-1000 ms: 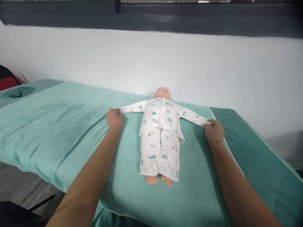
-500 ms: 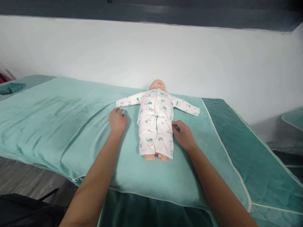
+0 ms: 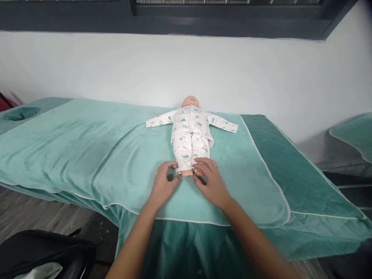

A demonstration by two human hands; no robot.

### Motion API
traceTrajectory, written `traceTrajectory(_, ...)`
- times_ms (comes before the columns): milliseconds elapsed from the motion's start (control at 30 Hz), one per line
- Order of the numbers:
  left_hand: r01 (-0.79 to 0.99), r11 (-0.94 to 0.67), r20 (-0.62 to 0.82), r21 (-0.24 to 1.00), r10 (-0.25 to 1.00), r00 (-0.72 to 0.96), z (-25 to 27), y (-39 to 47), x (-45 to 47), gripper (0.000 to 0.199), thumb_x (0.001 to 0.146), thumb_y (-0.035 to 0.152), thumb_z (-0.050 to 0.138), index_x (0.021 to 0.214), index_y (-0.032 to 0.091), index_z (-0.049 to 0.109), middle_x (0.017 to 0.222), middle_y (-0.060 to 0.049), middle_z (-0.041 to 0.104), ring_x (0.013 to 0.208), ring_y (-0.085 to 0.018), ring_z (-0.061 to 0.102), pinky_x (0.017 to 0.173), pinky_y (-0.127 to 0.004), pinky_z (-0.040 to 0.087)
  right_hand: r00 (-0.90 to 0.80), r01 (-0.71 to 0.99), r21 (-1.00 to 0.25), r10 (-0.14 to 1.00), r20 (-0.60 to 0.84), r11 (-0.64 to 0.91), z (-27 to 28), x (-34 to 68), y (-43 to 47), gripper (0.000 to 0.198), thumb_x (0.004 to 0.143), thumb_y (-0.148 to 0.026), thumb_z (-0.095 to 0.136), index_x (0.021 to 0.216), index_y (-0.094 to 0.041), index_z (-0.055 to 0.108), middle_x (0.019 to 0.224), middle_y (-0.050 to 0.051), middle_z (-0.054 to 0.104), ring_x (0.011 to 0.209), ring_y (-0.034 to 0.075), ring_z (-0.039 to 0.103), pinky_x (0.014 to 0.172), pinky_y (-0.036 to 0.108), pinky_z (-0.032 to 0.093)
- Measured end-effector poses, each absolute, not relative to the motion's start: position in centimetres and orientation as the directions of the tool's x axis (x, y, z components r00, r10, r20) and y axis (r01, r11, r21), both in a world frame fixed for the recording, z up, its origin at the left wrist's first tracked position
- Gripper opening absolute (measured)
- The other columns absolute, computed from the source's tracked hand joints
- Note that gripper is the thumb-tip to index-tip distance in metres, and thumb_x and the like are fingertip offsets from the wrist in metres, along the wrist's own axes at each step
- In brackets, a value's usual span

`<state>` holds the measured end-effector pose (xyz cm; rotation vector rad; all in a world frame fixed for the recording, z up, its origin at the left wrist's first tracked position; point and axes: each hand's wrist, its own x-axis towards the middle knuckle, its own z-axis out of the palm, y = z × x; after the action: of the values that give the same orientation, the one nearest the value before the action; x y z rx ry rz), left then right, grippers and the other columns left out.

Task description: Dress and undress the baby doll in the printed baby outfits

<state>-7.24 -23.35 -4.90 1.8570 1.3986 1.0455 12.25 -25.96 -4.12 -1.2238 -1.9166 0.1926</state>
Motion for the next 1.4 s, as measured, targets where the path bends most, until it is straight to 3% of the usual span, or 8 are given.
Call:
traceTrajectory(233, 0.479, -0.253, 0.231, 0.841, 0.967, 0.104, -4.5, -23.1, -7.0, 0.003, 0.078, 0.023, 0.060, 0.081, 0.022, 0.058, 0.089, -0.002, 0.067, 0.092, -0.020, 0.061, 0.093, -0.035, 0.043, -0.110, 0.868, -0.348, 0.819, 0.563, 0.355, -4.2, 10.1, -24.8, 0.011, 0.085, -0.021, 0.064, 0.095, -0.025, 0.065, 0.121, 0.009, 0.065, 0.112, 0.033, 0.051, 0.085, 0.047, 0.042)
traceTrajectory(400, 0.229, -0.217, 0.217, 0.949, 0.976, 0.027, -5.3, -23.9, -8.1, 0.007, 0.080, 0.028, 0.056, 0.081, 0.021, 0.054, 0.081, 0.000, 0.060, 0.079, -0.016, 0.057, 0.074, -0.026, 0.045, -0.130, 0.800, -0.383, 0.757, 0.641, 0.462, -3.2, 9.8, -25.7, 0.011, 0.085, -0.014, 0.060, 0.086, -0.024, 0.062, 0.110, 0.006, 0.067, 0.108, 0.027, 0.054, 0.088, 0.043, 0.043)
traceTrajectory(533, 0.282, -0.245, 0.250, 0.928, 0.968, 0.020, -6.0, -24.3, -8.3, 0.004, 0.078, 0.023, 0.056, 0.080, 0.019, 0.056, 0.077, 0.000, 0.058, 0.075, -0.015, 0.053, 0.071, -0.026, 0.041, -0.204, 0.731, -0.395, 0.731, 0.652, 0.557, -3.1, 10.5, -26.5, 0.014, 0.087, -0.012, 0.057, 0.092, -0.023, 0.063, 0.112, 0.006, 0.065, 0.113, 0.025, 0.053, 0.095, 0.044, 0.043)
traceTrajectory(633, 0.307, -0.248, 0.248, 0.919, 0.968, 0.040, -6.3, -24.2, -8.3, 0.004, 0.080, 0.021, 0.055, 0.082, 0.018, 0.056, 0.078, 0.000, 0.058, 0.076, -0.015, 0.053, 0.073, -0.026, 0.041, -0.193, 0.651, -0.475, 0.734, 0.651, 0.592, -3.9, 12.0, -26.9, 0.016, 0.091, -0.017, 0.056, 0.103, -0.024, 0.062, 0.119, 0.007, 0.062, 0.117, 0.025, 0.053, 0.100, 0.045, 0.042)
traceTrajectory(767, 0.278, -0.318, 0.324, 0.906, 0.946, 0.023, -6.1, -24.1, -7.7, 0.007, 0.081, 0.018, 0.055, 0.088, 0.019, 0.054, 0.086, -0.001, 0.057, 0.082, -0.015, 0.055, 0.076, -0.027, 0.044, 0.055, 0.534, -0.687, 0.791, 0.609, 0.492, -5.6, 14.3, -26.9, 0.026, 0.092, -0.014, 0.048, 0.113, -0.026, 0.057, 0.117, 0.008, 0.060, 0.113, 0.022, 0.055, 0.098, 0.043, 0.045)
traceTrajectory(967, 0.459, -0.620, 0.639, 0.637, 0.757, 0.135, -3.9, -24.1, -4.4, 0.024, 0.081, 0.008, 0.056, 0.101, 0.021, 0.057, 0.110, -0.006, 0.062, 0.109, -0.021, 0.055, 0.098, -0.038, 0.044, -0.015, 0.585, -0.703, 0.873, 0.488, 0.403, -6.8, 15.0, -25.7, 0.027, 0.081, -0.012, 0.054, 0.105, -0.023, 0.057, 0.106, 0.006, 0.059, 0.102, 0.021, 0.056, 0.089, 0.038, 0.047)
traceTrajectory(1167, 0.684, -0.624, 0.557, 0.378, 0.743, 0.370, -2.6, -24.5, -2.5, 0.032, 0.081, 0.008, 0.057, 0.111, 0.020, 0.060, 0.126, -0.009, 0.059, 0.133, -0.029, 0.042, 0.109, -0.047, 0.038, 0.073, 0.564, -0.755, 0.891, 0.449, 0.335, -6.3, 14.5, -25.5, 0.003, 0.089, -0.024, 0.055, 0.089, -0.022, 0.058, 0.086, 0.001, 0.060, 0.082, 0.017, 0.056, 0.077, 0.031, 0.045)
traceTrajectory(1400, 0.732, -0.587, 0.562, 0.346, 0.754, 0.339, -3.2, -23.3, -1.9, 0.013, 0.086, 0.010, 0.057, 0.093, 0.019, 0.063, 0.119, -0.009, 0.063, 0.129, -0.030, 0.046, 0.105, -0.050, 0.041, 0.103, 0.396, -0.841, 0.892, 0.440, 0.369, -5.8, 14.7, -26.3, 0.006, 0.089, -0.023, 0.057, 0.083, -0.022, 0.058, 0.080, -0.001, 0.056, 0.076, 0.015, 0.052, 0.073, 0.028, 0.042)
